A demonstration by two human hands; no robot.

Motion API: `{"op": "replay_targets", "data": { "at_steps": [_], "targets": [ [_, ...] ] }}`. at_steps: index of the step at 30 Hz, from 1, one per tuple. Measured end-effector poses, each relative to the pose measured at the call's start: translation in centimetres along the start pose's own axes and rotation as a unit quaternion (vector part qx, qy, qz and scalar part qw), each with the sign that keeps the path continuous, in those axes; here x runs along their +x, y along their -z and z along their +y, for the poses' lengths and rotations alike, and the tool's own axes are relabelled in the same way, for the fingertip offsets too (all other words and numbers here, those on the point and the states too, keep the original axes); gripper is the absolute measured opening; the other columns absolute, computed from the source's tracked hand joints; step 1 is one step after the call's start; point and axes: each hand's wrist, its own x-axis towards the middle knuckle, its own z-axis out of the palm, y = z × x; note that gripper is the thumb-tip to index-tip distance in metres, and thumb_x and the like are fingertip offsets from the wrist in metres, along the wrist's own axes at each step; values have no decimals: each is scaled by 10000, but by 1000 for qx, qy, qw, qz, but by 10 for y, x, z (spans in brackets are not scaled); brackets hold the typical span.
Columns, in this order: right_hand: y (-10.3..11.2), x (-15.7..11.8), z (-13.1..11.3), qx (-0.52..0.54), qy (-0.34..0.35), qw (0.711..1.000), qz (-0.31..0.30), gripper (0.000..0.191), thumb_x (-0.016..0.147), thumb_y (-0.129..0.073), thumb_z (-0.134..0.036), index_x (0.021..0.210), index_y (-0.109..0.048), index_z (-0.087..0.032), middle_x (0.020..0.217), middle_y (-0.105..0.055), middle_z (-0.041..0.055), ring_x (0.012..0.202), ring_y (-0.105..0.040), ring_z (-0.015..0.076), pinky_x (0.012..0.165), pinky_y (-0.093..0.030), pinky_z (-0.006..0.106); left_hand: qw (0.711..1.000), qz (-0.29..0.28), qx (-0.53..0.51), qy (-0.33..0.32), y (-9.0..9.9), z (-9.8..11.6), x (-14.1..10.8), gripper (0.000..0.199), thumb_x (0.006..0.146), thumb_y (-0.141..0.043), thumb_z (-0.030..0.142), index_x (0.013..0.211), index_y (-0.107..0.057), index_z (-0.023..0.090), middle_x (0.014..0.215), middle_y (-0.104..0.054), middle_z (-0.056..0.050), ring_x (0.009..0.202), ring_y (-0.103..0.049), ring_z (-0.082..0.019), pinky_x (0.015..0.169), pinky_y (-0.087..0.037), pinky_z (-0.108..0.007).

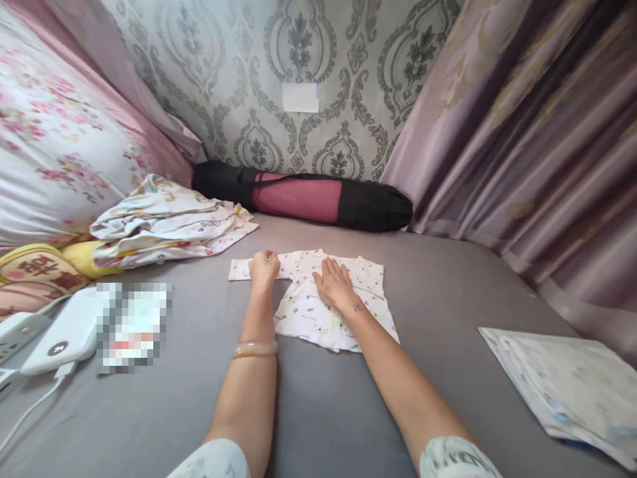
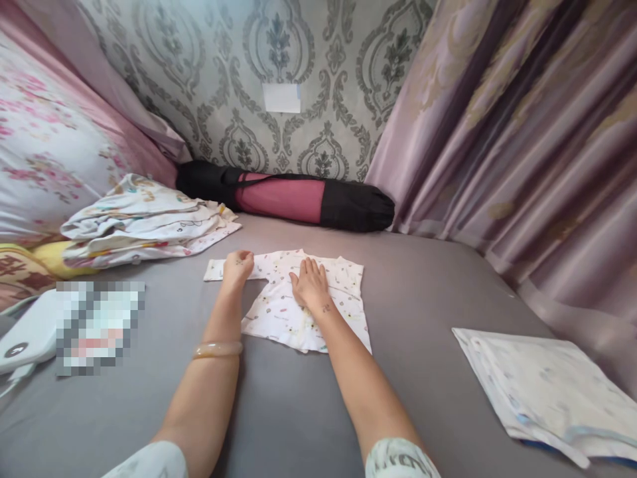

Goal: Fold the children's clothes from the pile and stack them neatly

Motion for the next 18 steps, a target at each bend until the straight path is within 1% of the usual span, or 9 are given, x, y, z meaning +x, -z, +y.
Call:
{"op": "replay_targets", "data": {
  "at_steps": [3, 4, 6, 8, 9, 11, 14, 16, 18],
  "targets": [
    [5, 8, -3, -8, 3, 1000, 7, 613, 988, -230, -410, 1422, -415, -19, 1513, -363, 181, 1424, -258, 278, 1168, -75, 442, 994, 82, 36, 67, 12, -5, 0, 353, 886, -445, 295, 1143, -660, 185, 1202, -641, -165, 1236, -483, -355, 978, -394, -468],
    [6, 10, -5, -10, 7, 1000, 12, 609, 990, -227, -405, 1428, -408, -22, 1519, -356, 175, 1427, -250, 275, 1169, -76, 436, 990, 108, 41, 83, 15, -7, -1, 366, 882, -447, 302, 1167, -643, 184, 1238, -613, -174, 1254, -456, -367, 985, -379, -489],
    [4, 14, -8, -12, 14, 1000, 18, 623, 990, -228, -408, 1474, -330, -29, 1557, -284, 154, 1448, -200, 260, 1173, -78, 411, 983, 140, 41, 110, 20, -10, -3, 396, 868, -463, 320, 1201, -611, 163, 1293, -555, -205, 1261, -431, -385, 991, -359, -509],
    [0, 17, -9, -14, 15, 1000, 7, 653, 989, -230, -425, 1508, -243, -28, 1586, -200, 139, 1463, -149, 248, 1177, -76, 394, 978, 150, 37, 141, 22, -13, -4, 423, 847, -494, 342, 1198, -592, 128, 1315, -509, -245, 1251, -423, -408, 979, -351, -518],
    [-3, 17, -10, -15, 12, 1000, -1, 664, 988, -225, -433, 1511, -228, -23, 1592, -178, 137, 1467, -136, 246, 1179, -72, 392, 976, 154, 34, 152, 23, -15, -4, 428, 837, -508, 349, 1189, -587, 119, 1315, -496, -260, 1245, -419, -420, 969, -348, -528],
    [-7, 18, -10, -20, 6, 1000, -15, 675, 988, -206, -441, 1509, -226, -12, 1595, -158, 139, 1470, -120, 246, 1180, -63, 393, 972, 165, 27, 164, 22, -18, -3, 417, 820, -531, 346, 1170, -579, 123, 1302, -494, -272, 1229, -419, -436, 945, -345, -553],
    [-9, 20, -9, -26, 6, 999, -29, 682, 987, -192, -444, 1510, -214, -7, 1598, -139, 141, 1473, -100, 245, 1181, -49, 394, 970, 180, 23, 160, 20, -22, -1, 398, 806, -552, 323, 1159, -569, 138, 1279, -515, -266, 1216, -428, -435, 930, -349, -560],
    [-7, 21, -8, -25, 4, 999, -42, 686, 988, -190, -451, 1509, -212, -6, 1599, -133, 145, 1474, -92, 248, 1179, -51, 397, 970, 178, 32, 162, 19, -23, 0, 387, 809, -548, 304, 1153, -566, 130, 1276, -520, -268, 1221, -432, -425, 934, -354, -546],
    [-4, 22, -9, -20, 1, 999, -50, 670, 990, -196, -446, 1499, -249, -15, 1595, -156, 154, 1470, -109, 257, 1173, -61, 413, 970, 174, 42, 166, 20, -23, 1, 377, 818, -532, 289, 1153, -563, 118, 1285, -513, -276, 1231, -427, -423, 935, -356, -543]
  ]
}}
